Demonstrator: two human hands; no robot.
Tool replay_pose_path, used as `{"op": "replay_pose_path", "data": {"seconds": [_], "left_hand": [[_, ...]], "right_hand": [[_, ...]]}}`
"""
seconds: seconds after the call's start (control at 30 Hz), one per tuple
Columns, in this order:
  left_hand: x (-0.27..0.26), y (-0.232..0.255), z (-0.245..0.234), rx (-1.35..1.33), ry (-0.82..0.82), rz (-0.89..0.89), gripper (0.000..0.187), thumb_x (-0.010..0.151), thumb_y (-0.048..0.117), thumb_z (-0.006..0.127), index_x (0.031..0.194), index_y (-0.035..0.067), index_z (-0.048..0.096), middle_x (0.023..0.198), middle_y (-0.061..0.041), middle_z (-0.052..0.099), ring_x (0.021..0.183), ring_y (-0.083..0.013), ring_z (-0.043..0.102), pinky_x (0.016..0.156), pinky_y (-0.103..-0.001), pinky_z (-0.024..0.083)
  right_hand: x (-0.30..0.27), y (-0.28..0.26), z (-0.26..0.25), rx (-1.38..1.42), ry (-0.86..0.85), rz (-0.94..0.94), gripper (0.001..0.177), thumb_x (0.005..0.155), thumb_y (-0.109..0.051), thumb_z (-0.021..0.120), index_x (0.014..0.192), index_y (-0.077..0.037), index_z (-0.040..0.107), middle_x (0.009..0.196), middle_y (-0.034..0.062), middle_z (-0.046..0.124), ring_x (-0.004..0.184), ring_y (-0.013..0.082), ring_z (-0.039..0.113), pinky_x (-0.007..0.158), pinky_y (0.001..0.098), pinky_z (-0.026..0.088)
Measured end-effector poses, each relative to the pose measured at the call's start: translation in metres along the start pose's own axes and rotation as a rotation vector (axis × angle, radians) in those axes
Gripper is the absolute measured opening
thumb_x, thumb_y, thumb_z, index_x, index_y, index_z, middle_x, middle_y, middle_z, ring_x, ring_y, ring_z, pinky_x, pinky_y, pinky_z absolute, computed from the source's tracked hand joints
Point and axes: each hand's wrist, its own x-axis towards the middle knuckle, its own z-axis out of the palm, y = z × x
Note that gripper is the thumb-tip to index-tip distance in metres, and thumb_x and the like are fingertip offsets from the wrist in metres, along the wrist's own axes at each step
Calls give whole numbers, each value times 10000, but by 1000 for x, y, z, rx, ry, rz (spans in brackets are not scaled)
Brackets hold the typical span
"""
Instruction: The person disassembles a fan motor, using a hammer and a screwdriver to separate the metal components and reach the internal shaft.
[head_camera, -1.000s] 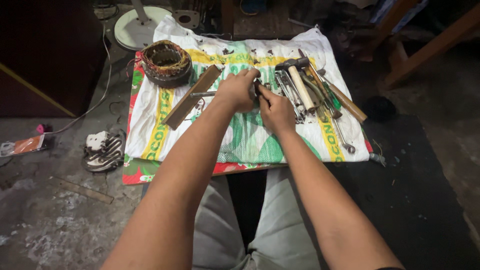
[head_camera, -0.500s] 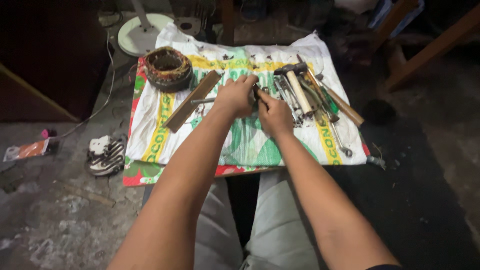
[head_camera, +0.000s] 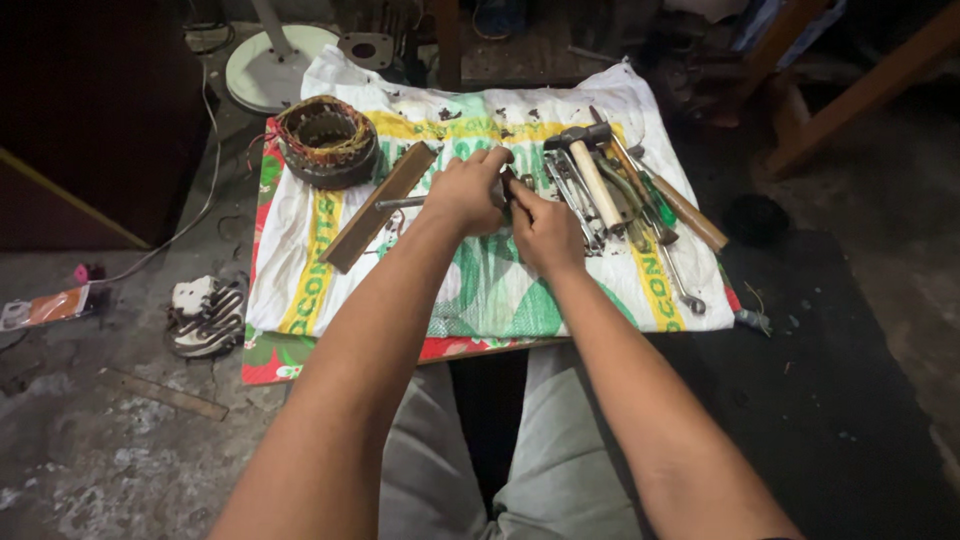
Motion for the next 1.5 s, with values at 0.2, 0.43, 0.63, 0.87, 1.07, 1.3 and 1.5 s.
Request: {"op": "replay_pose_path", "data": {"seconds": [0.2,0.43,0.63,0.87,1.07,1.3,1.5], "left_hand": [[3,-2,5,-24,35,17,719,723,198,765,1384,259,489,1350,-54,593,1209,-383,573,989,-547,474],[1,0,-1,-9,2,8,801,673,233,816,1383,242,445,1330,-101,570,1224,-391,548,989,-547,465],[0,-3,1,-11,3,24,804,686,227,808,1398,239,436,1339,-99,574,1221,-406,554,991,-560,469],[-37,12,17,-44,484,438,755,556,213,844,1235,88,540,1212,-236,586,1162,-452,556,932,-580,481],[-183,41,105,221,-661,1017,280,773,214,684,1030,106,715,1019,-113,720,946,-320,711,746,-470,568],[-167,31,139,330,-944,438,285,782,215,673,1046,136,748,1041,-112,745,992,-313,724,798,-452,570],[-98,20,122,315,-890,330,287,807,234,668,1071,154,744,1052,-116,741,1006,-317,720,822,-459,567]], "right_hand": [[0,2,1,-9,37,-21,360,952,-270,610,1294,-253,720,893,225,724,823,433,700,733,513,550],[0,-1,0,-40,15,-9,355,950,-269,611,1287,-249,722,872,228,722,813,437,702,737,517,551],[-1,1,3,-42,31,-31,344,952,-281,609,1274,-252,727,866,224,727,804,429,709,737,511,557],[2,3,1,-126,-13,-67,396,864,-323,672,1254,-274,724,798,228,711,738,454,678,638,537,524],[1,-5,-2,1,20,-10,397,954,-264,589,1332,-333,692,774,220,690,698,421,683,642,513,526],[2,-6,-9,-7,-70,104,390,962,-287,587,1333,-357,684,664,222,653,608,396,663,590,490,511],[9,-5,-11,120,-47,103,376,937,-259,605,1293,-302,716,642,203,642,522,347,645,531,445,491]]}}
